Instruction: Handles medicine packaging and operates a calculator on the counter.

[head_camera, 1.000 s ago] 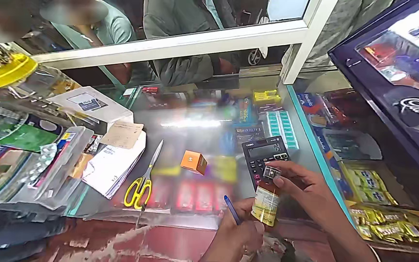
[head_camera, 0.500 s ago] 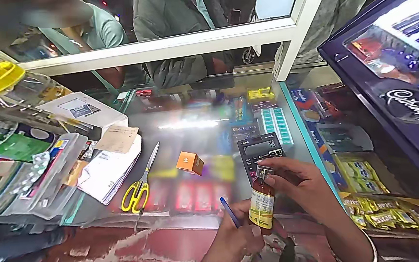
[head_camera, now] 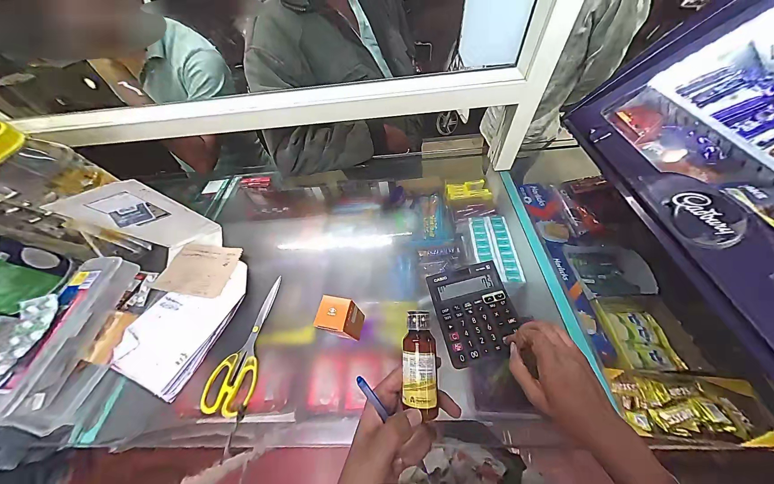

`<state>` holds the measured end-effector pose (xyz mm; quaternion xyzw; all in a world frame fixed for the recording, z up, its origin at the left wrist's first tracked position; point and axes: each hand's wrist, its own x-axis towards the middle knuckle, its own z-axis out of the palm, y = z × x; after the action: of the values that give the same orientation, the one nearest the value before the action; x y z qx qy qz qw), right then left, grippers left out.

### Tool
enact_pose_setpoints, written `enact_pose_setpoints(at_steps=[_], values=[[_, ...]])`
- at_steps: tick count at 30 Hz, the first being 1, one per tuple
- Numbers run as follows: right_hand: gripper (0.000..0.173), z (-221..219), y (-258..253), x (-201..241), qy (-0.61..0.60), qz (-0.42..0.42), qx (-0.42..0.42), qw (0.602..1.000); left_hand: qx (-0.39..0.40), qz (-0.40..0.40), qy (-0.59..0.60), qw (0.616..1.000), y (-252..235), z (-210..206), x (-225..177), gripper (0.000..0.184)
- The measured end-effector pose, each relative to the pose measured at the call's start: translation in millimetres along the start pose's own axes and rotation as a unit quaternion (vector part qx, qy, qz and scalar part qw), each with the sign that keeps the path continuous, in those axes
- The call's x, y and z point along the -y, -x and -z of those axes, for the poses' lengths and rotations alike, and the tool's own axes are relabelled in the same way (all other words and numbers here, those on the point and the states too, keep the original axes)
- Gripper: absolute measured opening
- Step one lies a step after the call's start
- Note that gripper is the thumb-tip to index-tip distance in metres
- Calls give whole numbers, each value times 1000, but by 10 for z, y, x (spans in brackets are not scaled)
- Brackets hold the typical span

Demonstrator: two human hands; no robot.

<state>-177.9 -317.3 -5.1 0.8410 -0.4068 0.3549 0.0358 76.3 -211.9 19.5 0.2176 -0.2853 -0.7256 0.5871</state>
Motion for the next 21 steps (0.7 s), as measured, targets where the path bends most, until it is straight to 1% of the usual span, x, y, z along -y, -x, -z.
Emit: enact_pose_setpoints(at_steps=[2, 6, 10, 12, 15, 17, 19, 21], values=[[20, -24, -127, 37, -7, 1, 3, 1000, -1, -1, -15, 1000, 7, 20, 8, 41], [24, -121, -270, 53, 0, 14, 35, 999, 4, -5, -31, 1000, 26, 32, -1, 40], [19, -20, -171, 48, -11, 30, 10, 999, 4, -1, -39, 999, 56, 73, -16, 44], [19, -50, -56, 37, -17, 28, 7, 999, -2, 5, -40, 999, 62, 90, 0, 43], [14, -31, 40, 15, -50, -11, -46, 998, 2, 1, -41, 999, 24, 94, 11, 41], [13, 18, 68, 12, -37, -29, -59, 997, 0, 6, -50, 999, 21, 98, -4, 41], [19, 54, 74, -16, 2, 3, -24, 1000, -10, 18, -67, 998, 11, 94, -14, 42], [20, 134, 60, -31, 26, 47, 13, 998, -15, 30, -106, 994, 2, 69, -19, 39]])
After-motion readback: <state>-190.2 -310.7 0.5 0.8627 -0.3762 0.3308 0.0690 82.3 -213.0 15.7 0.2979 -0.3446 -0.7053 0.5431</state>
